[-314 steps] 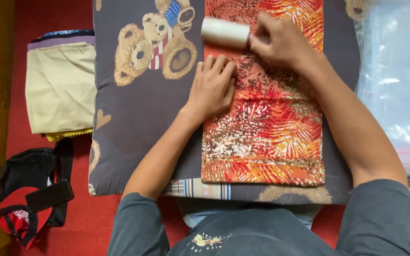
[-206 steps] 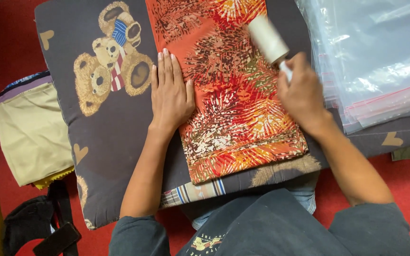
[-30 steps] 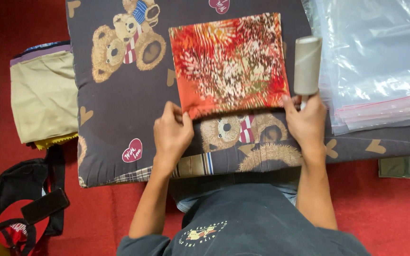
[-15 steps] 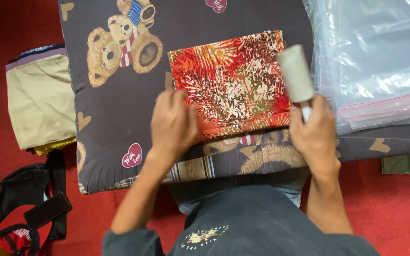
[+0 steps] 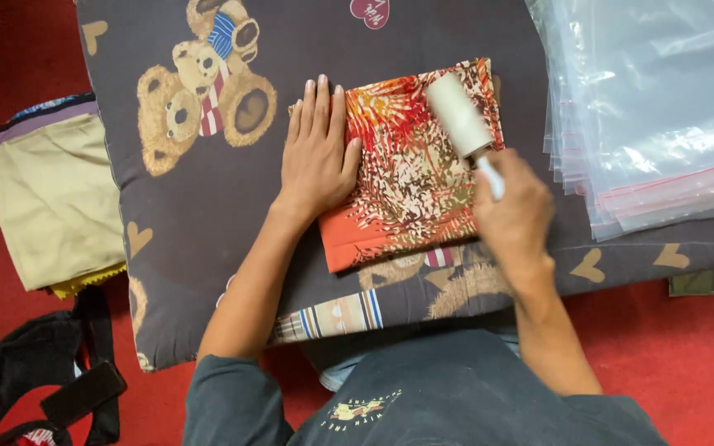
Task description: The person folds a patterned cloth on a cushion, uses a lint roller to clean it, and then places it into a clear plastic bag. They seal the bag and smooth the contents.
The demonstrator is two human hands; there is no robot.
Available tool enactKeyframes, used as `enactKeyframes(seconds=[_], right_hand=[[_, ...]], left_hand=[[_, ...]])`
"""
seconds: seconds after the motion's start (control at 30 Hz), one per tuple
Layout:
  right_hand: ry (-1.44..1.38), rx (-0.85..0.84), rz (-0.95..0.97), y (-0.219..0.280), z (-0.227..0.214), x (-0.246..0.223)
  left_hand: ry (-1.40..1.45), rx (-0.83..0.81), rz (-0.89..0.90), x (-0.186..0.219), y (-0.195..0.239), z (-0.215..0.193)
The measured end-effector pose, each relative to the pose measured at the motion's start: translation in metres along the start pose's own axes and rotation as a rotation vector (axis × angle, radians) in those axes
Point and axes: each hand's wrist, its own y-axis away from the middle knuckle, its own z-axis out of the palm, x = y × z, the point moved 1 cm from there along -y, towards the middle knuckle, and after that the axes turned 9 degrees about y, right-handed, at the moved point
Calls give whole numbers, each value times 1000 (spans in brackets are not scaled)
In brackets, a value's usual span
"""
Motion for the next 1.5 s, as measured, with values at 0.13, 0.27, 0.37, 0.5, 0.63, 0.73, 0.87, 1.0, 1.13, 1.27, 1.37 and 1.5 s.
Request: enactKeyframes(seconds=[0.13, 0.27, 0.37, 0.5, 0.63, 0.73, 0.87, 1.0, 1.13, 1.27, 1.37, 1.5], right_hand=[[8, 142, 45, -20, -8, 15], [-38, 198, 10, -25, -22, 1], [-135, 122, -65, -13, -12, -20], [-130, 61, -256, 5, 12, -39], [-167, -105, -145, 7, 20, -34], [-98, 108, -203, -6, 18, -14], [-152, 76, -111, -15, 10, -1], [-45, 193, -100, -19, -3, 12], [-112, 268, -147, 0, -17, 10], [-174, 173, -193, 44, -2, -5], [-277, 16, -215, 74, 9, -21], [-198, 90, -190, 85, 15, -14]], left_hand=[[21, -21, -23, -1, 0, -3], [319, 92, 8, -2, 3, -13], [293, 226, 146, -3, 6, -13], [188, 132, 138, -9, 7, 7], [91, 74, 132, -8, 10, 9], [90, 46, 121, -6, 10, 7], [93, 33, 111, -5, 9, 4], [96, 23, 112, -6, 10, 4], [102, 35, 114, -5, 9, 5], [97, 37, 121, -6, 9, 6], [92, 38, 120, -7, 10, 7], [89, 26, 110, -6, 10, 5]])
